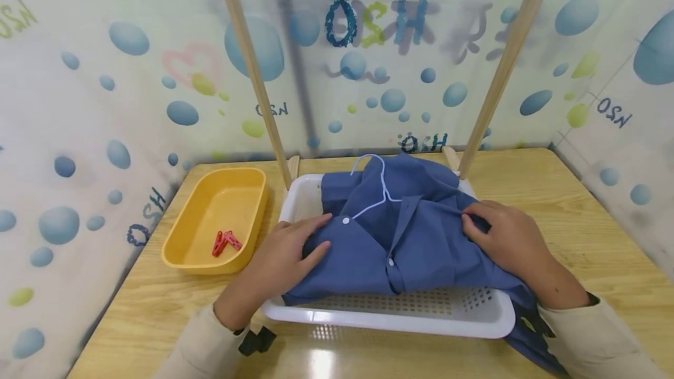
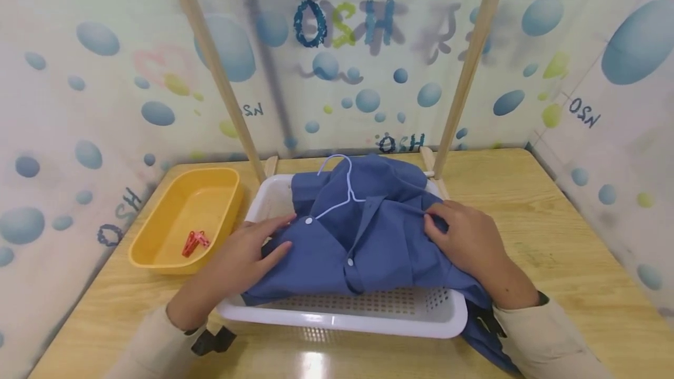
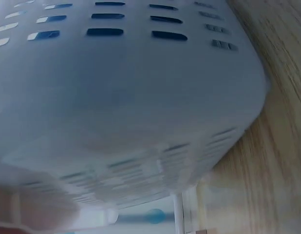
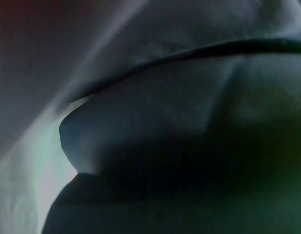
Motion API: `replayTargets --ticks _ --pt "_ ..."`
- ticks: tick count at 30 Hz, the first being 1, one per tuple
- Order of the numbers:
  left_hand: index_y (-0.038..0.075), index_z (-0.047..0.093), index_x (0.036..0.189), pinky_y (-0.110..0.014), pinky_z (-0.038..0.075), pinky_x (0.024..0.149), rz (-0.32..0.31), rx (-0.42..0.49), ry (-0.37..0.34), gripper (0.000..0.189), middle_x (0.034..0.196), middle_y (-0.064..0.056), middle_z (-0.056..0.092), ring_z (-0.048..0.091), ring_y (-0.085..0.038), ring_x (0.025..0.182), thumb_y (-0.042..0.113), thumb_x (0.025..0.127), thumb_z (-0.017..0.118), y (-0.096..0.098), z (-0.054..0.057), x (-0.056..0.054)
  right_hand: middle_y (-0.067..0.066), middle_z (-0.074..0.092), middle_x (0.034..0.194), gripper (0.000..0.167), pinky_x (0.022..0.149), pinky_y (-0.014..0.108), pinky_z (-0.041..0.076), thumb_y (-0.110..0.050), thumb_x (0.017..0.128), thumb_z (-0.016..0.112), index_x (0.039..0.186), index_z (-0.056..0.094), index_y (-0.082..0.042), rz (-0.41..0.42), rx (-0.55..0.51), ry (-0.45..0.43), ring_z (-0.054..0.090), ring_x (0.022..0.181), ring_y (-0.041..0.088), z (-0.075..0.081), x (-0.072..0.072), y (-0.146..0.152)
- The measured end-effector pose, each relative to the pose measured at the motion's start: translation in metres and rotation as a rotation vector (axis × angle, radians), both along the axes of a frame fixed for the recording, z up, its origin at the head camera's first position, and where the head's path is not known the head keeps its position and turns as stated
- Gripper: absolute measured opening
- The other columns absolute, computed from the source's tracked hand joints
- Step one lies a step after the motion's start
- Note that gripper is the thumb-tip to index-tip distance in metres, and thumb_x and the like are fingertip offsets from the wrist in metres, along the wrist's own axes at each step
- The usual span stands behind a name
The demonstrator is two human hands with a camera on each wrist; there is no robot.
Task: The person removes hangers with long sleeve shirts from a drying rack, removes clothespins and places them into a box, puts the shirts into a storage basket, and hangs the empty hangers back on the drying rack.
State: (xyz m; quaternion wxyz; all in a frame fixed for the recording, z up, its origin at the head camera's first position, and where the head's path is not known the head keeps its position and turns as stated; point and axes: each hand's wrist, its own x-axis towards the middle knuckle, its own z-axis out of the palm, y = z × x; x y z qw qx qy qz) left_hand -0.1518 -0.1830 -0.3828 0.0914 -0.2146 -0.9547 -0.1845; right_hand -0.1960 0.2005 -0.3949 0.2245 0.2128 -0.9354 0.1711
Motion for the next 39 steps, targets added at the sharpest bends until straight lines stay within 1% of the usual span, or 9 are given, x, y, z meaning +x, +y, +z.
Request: replayTargets --ticks 4,13,16,19,23,30,34,37,39 --pt "0.018 0.061 0.137 -0.044 0.049 0.098 -0.009 -0.005 0.010 0.044 0.131 0.000 0.068 0.065 -0.020 0.120 0.038 0.098 0.063 0.001 -0.001 -0.001 0.018 0.074 0.096 0.016 0.072 0.054 0.056 -0.015 0.086 0.070 0.096 0.073 -0.003 -0.005 -0.001 0.027 0.072 0.084 0.036 -0.001 0.001 0.001" --pt "0.016 0.070 0.122 -0.038 0.055 0.096 -0.059 0.142 0.073 0.030 0.119 0.001 0.073 0.069 -0.016 0.111 0.025 0.094 0.071 0.000 -0.001 -0.003 0.016 0.073 0.090 0.017 0.061 0.049 0.056 -0.016 0.084 0.071 0.094 0.072 -0.003 -0.006 0.009 0.106 0.070 0.070 0.031 0.001 0.002 0.001" --pt "0.015 0.071 0.120 -0.037 0.056 0.092 -0.097 0.164 0.144 0.028 0.113 0.000 0.074 0.070 -0.015 0.104 0.022 0.093 0.072 0.000 -0.002 -0.003 0.015 0.071 0.086 0.017 0.052 0.045 0.052 -0.016 0.081 0.071 0.091 0.071 -0.003 -0.008 0.008 0.180 0.065 0.060 0.027 0.001 0.002 0.001" --pt "0.013 0.073 0.116 -0.034 0.058 0.084 -0.149 0.196 0.264 0.027 0.103 -0.001 0.074 0.070 -0.014 0.093 0.017 0.090 0.075 -0.001 -0.002 -0.002 0.016 0.071 0.084 0.019 0.049 0.044 0.051 -0.017 0.080 0.070 0.090 0.071 -0.001 -0.003 -0.010 0.253 0.065 0.058 0.027 0.003 0.001 0.001" --pt "0.011 0.074 0.112 -0.031 0.058 0.077 -0.206 0.220 0.404 0.029 0.092 -0.002 0.072 0.067 -0.013 0.082 0.012 0.084 0.080 -0.001 -0.003 -0.003 0.018 0.072 0.088 0.026 0.055 0.049 0.054 -0.021 0.084 0.065 0.100 0.071 0.000 0.011 -0.055 0.314 0.070 0.068 0.033 0.004 0.002 0.000" --pt "0.007 0.076 0.107 -0.028 0.057 0.070 -0.296 0.286 0.542 0.025 0.086 -0.005 0.069 0.064 -0.016 0.075 0.009 0.082 0.081 0.004 -0.003 -0.004 0.020 0.070 0.092 0.055 0.066 0.053 0.056 -0.048 0.103 0.042 0.119 0.070 -0.004 0.080 -0.099 0.380 0.068 0.081 0.036 0.008 0.009 -0.003" --pt "0.005 0.076 0.103 -0.028 0.057 0.071 -0.318 0.331 0.576 0.021 0.086 -0.006 0.069 0.065 -0.017 0.076 0.010 0.083 0.080 0.003 -0.003 -0.005 0.019 0.067 0.091 0.056 0.069 0.051 0.056 -0.050 0.103 0.043 0.120 0.070 -0.004 0.114 -0.104 0.393 0.065 0.081 0.034 0.007 0.010 -0.007" --pt "0.004 0.076 0.102 -0.029 0.058 0.072 -0.317 0.351 0.568 0.019 0.087 -0.006 0.070 0.066 -0.017 0.078 0.009 0.083 0.080 0.002 -0.004 -0.005 0.016 0.064 0.084 0.053 0.059 0.043 0.053 -0.049 0.104 0.045 0.118 0.071 -0.005 0.137 -0.107 0.421 0.060 0.067 0.026 0.005 0.008 -0.010" --pt "0.004 0.075 0.101 -0.030 0.058 0.074 -0.320 0.357 0.546 0.018 0.088 -0.007 0.070 0.066 -0.018 0.079 0.008 0.084 0.079 0.002 -0.004 -0.005 0.013 0.062 0.079 0.052 0.051 0.036 0.046 -0.049 0.103 0.046 0.115 0.073 -0.006 0.144 -0.123 0.451 0.053 0.057 0.020 0.003 0.007 -0.012"
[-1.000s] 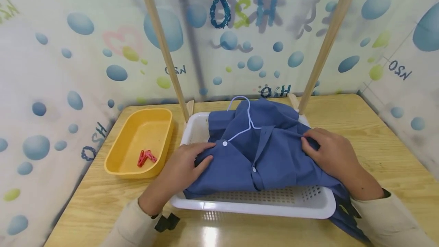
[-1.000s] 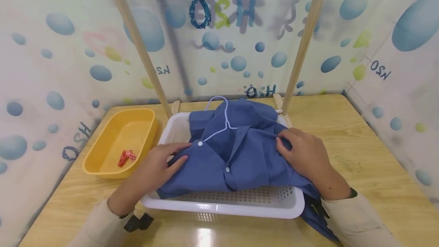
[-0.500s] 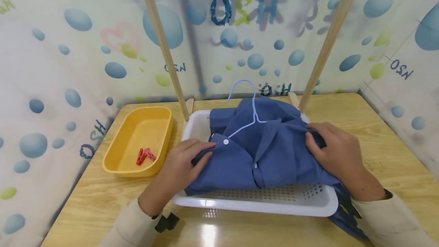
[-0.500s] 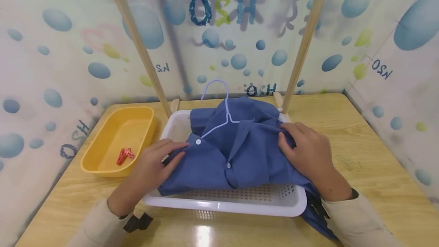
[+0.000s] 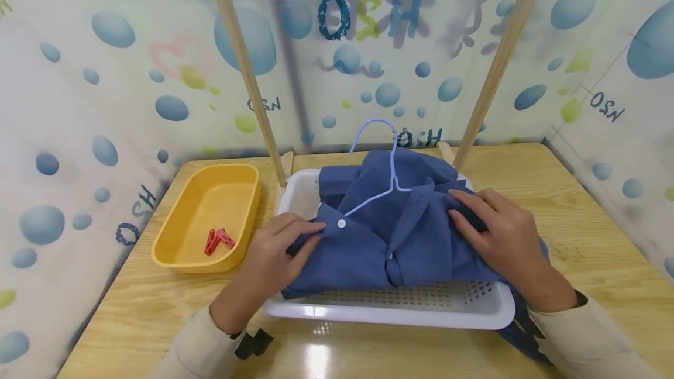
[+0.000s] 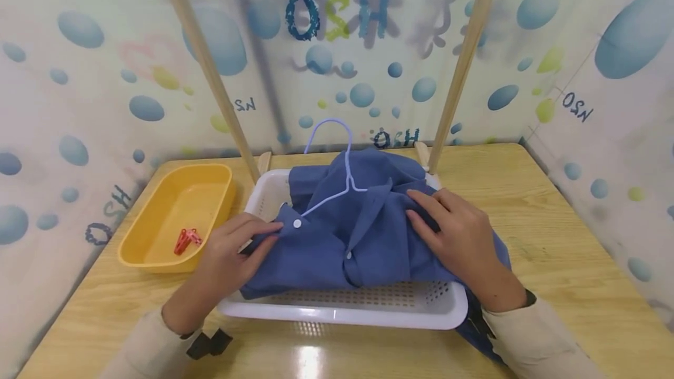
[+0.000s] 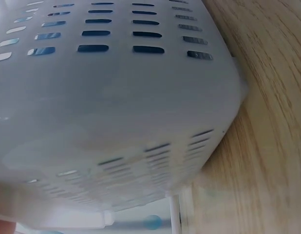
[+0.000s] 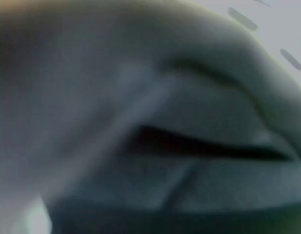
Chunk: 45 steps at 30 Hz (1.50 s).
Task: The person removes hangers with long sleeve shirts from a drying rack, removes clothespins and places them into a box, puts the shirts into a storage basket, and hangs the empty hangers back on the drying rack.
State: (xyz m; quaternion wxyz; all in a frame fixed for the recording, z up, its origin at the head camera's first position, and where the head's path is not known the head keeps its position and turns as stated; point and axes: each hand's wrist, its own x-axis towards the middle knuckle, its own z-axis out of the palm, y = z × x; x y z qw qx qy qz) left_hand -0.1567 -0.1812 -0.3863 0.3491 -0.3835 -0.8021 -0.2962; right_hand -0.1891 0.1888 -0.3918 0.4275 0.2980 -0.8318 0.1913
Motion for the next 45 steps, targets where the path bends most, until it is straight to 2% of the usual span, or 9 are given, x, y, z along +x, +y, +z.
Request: replayTargets --ticks 3,9,14,20,27,30,36,43,45 --pt "0.004 0.073 0.099 -0.028 0.057 0.078 0.006 -0.006 -0.050 0.017 0.090 -0.006 0.070 0.066 -0.018 0.082 0.006 0.083 0.078 -0.0020 0.0018 0.0011 0.010 0.060 0.074 0.051 0.046 0.030 0.038 -0.049 0.103 0.048 0.109 0.076 -0.006 0.004 -0.036 0.024 0.046 0.050 0.015 -0.0035 -0.0020 -0.0030" --pt "0.006 0.070 0.093 -0.024 0.054 0.083 0.064 -0.041 -0.112 0.011 0.093 -0.005 0.066 0.063 -0.018 0.086 0.008 0.083 0.074 -0.0057 0.0061 0.0053 0.008 0.059 0.070 0.050 0.045 0.027 0.036 -0.045 0.104 0.048 0.101 0.077 -0.004 -0.001 -0.080 0.009 0.045 0.048 0.013 -0.0080 -0.0033 -0.0076" --pt "0.007 0.065 0.086 -0.025 0.046 0.086 0.092 -0.022 -0.071 0.007 0.094 -0.007 0.061 0.056 -0.021 0.090 0.014 0.083 0.066 -0.0057 0.0038 0.0068 0.007 0.053 0.068 0.051 0.043 0.026 0.030 -0.045 0.105 0.045 0.101 0.077 -0.005 -0.005 -0.056 -0.001 0.038 0.047 0.010 -0.0086 -0.0046 -0.0081" --pt "0.008 0.058 0.079 -0.031 0.043 0.085 0.064 0.011 -0.021 0.009 0.093 -0.008 0.059 0.053 -0.023 0.090 0.016 0.082 0.060 -0.0031 0.0021 0.0040 0.009 0.055 0.069 0.047 0.043 0.028 0.032 -0.041 0.104 0.049 0.100 0.077 -0.004 -0.021 -0.035 0.002 0.041 0.047 0.012 -0.0080 -0.0049 -0.0047" --pt "0.011 0.047 0.063 -0.037 0.044 0.092 -0.007 0.016 0.027 0.035 0.104 -0.010 0.069 0.060 -0.028 0.101 0.025 0.094 0.052 0.0007 0.0031 0.0015 0.009 0.056 0.069 0.059 0.043 0.027 0.033 -0.048 0.106 0.039 0.099 0.077 -0.004 -0.038 -0.023 0.001 0.042 0.047 0.011 -0.0074 -0.0036 -0.0022" --pt "0.012 0.045 0.059 -0.034 0.046 0.090 -0.016 0.025 0.025 0.040 0.096 -0.008 0.070 0.062 -0.025 0.097 0.023 0.097 0.052 0.0017 0.0031 0.0012 0.009 0.056 0.068 0.059 0.043 0.027 0.032 -0.048 0.106 0.039 0.100 0.077 -0.004 -0.040 -0.024 -0.002 0.042 0.047 0.011 -0.0075 -0.0033 -0.0019" --pt "0.011 0.045 0.058 -0.030 0.045 0.079 0.035 0.033 0.041 0.040 0.077 -0.005 0.064 0.057 -0.022 0.081 0.018 0.097 0.053 0.0024 0.0014 0.0016 0.009 0.056 0.069 0.059 0.043 0.027 0.032 -0.049 0.105 0.039 0.100 0.077 -0.004 -0.037 -0.033 -0.003 0.042 0.047 0.011 -0.0081 -0.0030 -0.0020" --pt "0.010 0.048 0.060 -0.033 0.039 0.076 0.053 0.048 0.053 0.039 0.070 -0.005 0.057 0.052 -0.022 0.076 0.022 0.097 0.055 0.0017 0.0001 0.0000 0.010 0.057 0.069 0.057 0.044 0.029 0.034 -0.048 0.105 0.042 0.100 0.078 -0.004 -0.035 -0.055 -0.006 0.044 0.047 0.013 -0.0088 -0.0038 -0.0009" --pt "0.010 0.050 0.064 -0.033 0.038 0.076 0.064 0.046 0.036 0.036 0.069 -0.004 0.056 0.052 -0.022 0.077 0.024 0.097 0.056 0.0013 0.0007 0.0002 0.010 0.057 0.069 0.056 0.044 0.029 0.034 -0.048 0.105 0.043 0.101 0.078 -0.004 -0.035 -0.059 -0.005 0.044 0.047 0.013 -0.0090 -0.0037 -0.0005"
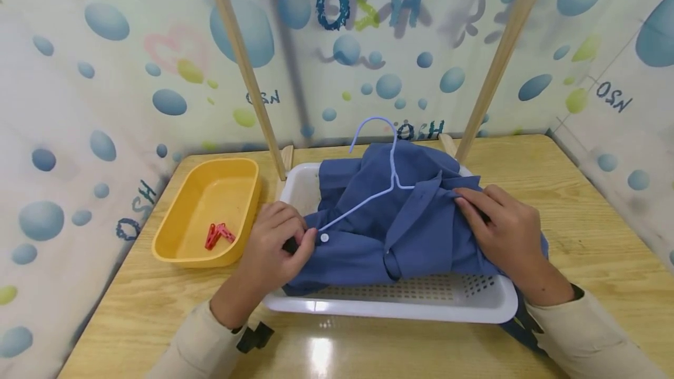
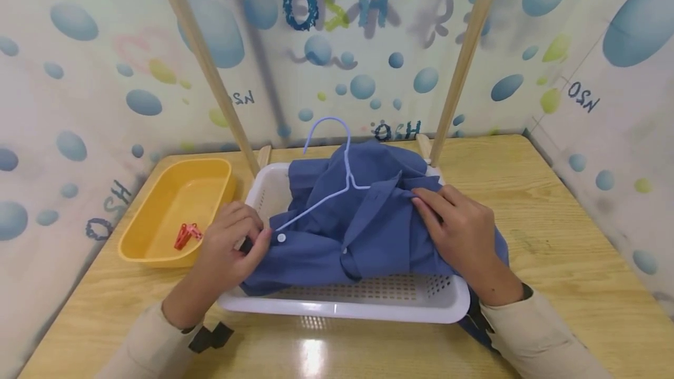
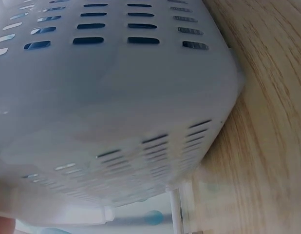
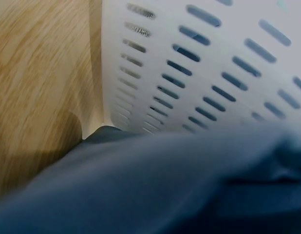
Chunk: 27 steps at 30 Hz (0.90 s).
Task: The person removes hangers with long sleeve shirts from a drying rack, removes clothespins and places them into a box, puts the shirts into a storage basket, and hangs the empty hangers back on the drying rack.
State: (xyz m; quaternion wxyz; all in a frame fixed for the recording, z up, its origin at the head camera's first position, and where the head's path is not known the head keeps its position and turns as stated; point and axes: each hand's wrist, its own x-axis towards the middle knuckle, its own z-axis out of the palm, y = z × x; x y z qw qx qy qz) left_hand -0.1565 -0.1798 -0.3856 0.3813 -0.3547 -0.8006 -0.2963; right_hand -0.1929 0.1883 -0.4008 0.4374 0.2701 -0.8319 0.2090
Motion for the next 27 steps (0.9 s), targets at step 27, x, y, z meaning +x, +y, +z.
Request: replayTargets --ticks 27 --pt "0.010 0.057 0.071 -0.039 0.036 0.083 0.160 -0.041 -0.154 0.019 0.067 -0.003 0.059 0.055 -0.021 0.079 0.018 0.087 0.062 -0.0019 0.0023 0.0041 0.010 0.056 0.066 0.052 0.042 0.026 0.029 -0.045 0.104 0.047 0.101 0.077 -0.003 0.010 -0.033 0.010 0.041 0.046 0.013 0.0054 0.0004 0.0017"
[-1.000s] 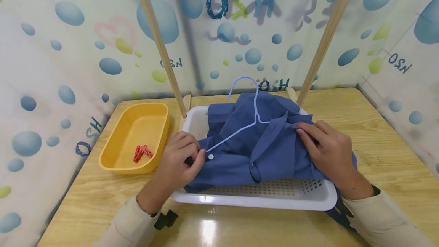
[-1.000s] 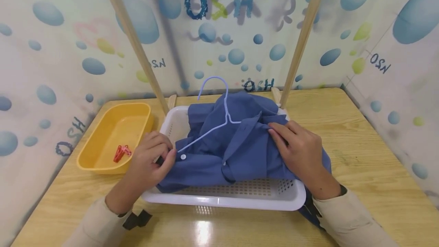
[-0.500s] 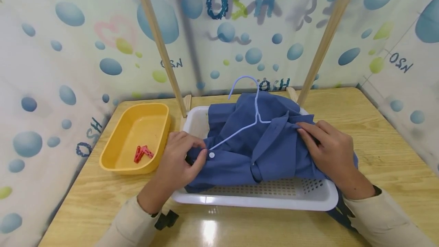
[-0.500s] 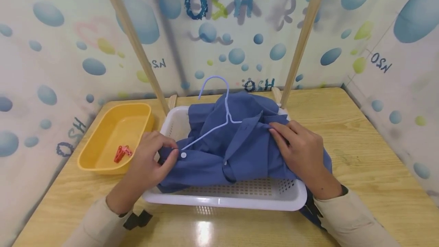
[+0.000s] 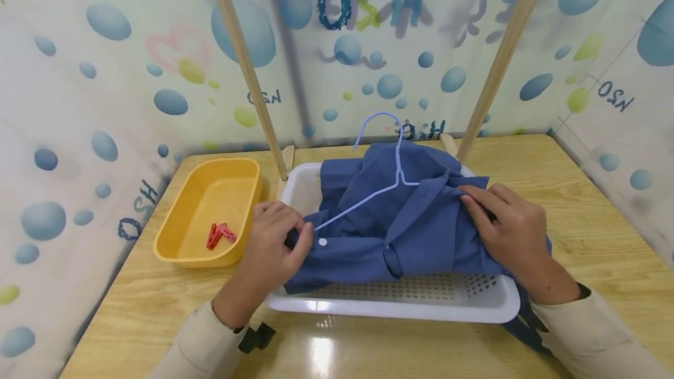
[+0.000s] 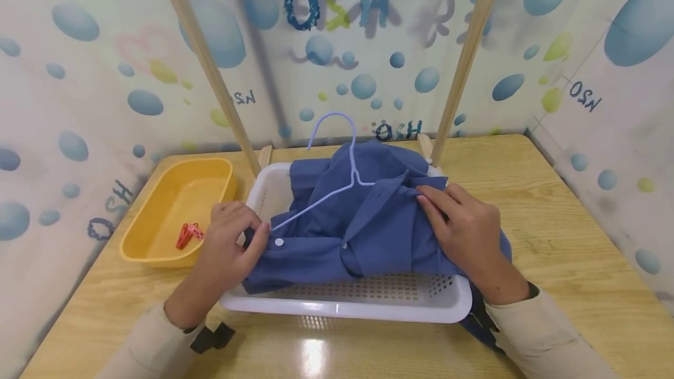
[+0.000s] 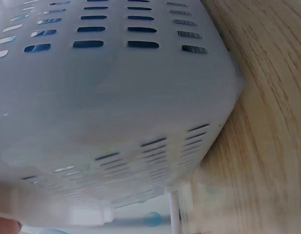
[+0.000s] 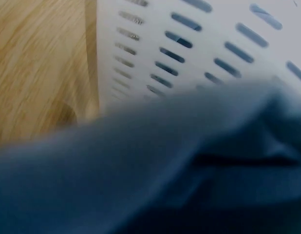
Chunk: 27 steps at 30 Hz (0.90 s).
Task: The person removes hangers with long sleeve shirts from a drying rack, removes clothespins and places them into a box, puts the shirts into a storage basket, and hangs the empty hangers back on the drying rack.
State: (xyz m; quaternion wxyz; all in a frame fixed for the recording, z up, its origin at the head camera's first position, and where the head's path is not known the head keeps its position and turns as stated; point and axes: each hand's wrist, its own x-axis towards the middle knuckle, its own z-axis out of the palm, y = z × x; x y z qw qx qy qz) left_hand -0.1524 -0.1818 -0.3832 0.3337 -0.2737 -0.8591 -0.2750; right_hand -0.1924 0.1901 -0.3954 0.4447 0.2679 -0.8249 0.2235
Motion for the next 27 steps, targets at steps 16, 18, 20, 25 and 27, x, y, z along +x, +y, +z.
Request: replayTargets --ticks 16,18,20,25,27 --pt "0.005 0.064 0.102 -0.039 0.055 0.087 0.173 0.055 -0.034 0.023 0.104 -0.010 0.066 0.060 -0.025 0.098 0.013 0.085 0.077 0.0019 -0.0036 -0.0030 0.015 0.059 0.068 0.046 0.043 0.026 0.032 -0.039 0.104 0.051 0.104 0.076 0.000 -0.026 -0.044 0.023 0.047 0.046 0.017 0.0030 -0.0018 0.0039" --pt "0.006 0.065 0.108 -0.041 0.056 0.088 0.190 0.050 -0.057 0.027 0.110 -0.010 0.065 0.062 -0.025 0.100 0.015 0.085 0.077 0.0016 -0.0047 -0.0031 0.015 0.059 0.068 0.045 0.043 0.026 0.032 -0.038 0.103 0.052 0.104 0.077 0.000 -0.025 -0.046 0.026 0.047 0.047 0.017 0.0029 -0.0018 0.0036" --pt "0.008 0.068 0.108 -0.041 0.056 0.090 0.206 0.036 -0.079 0.026 0.114 -0.009 0.065 0.064 -0.025 0.101 0.017 0.086 0.077 0.0014 -0.0057 -0.0028 0.014 0.059 0.068 0.045 0.043 0.025 0.032 -0.038 0.103 0.052 0.104 0.077 0.000 -0.027 -0.044 0.029 0.047 0.046 0.016 0.0025 -0.0017 0.0035" --pt "0.011 0.071 0.102 -0.039 0.058 0.086 0.232 -0.006 -0.115 0.020 0.114 -0.007 0.065 0.067 -0.024 0.098 0.023 0.088 0.076 0.0026 -0.0049 -0.0016 0.015 0.058 0.067 0.043 0.044 0.025 0.032 -0.037 0.103 0.053 0.105 0.077 0.000 -0.035 -0.055 0.042 0.046 0.046 0.017 0.0022 -0.0021 0.0054" --pt "0.011 0.071 0.099 -0.038 0.058 0.084 0.235 -0.010 -0.111 0.018 0.113 -0.007 0.065 0.067 -0.024 0.096 0.024 0.088 0.076 0.0033 -0.0045 -0.0014 0.015 0.058 0.067 0.043 0.044 0.025 0.032 -0.037 0.103 0.054 0.105 0.077 0.000 -0.037 -0.060 0.046 0.047 0.047 0.017 0.0022 -0.0021 0.0063"
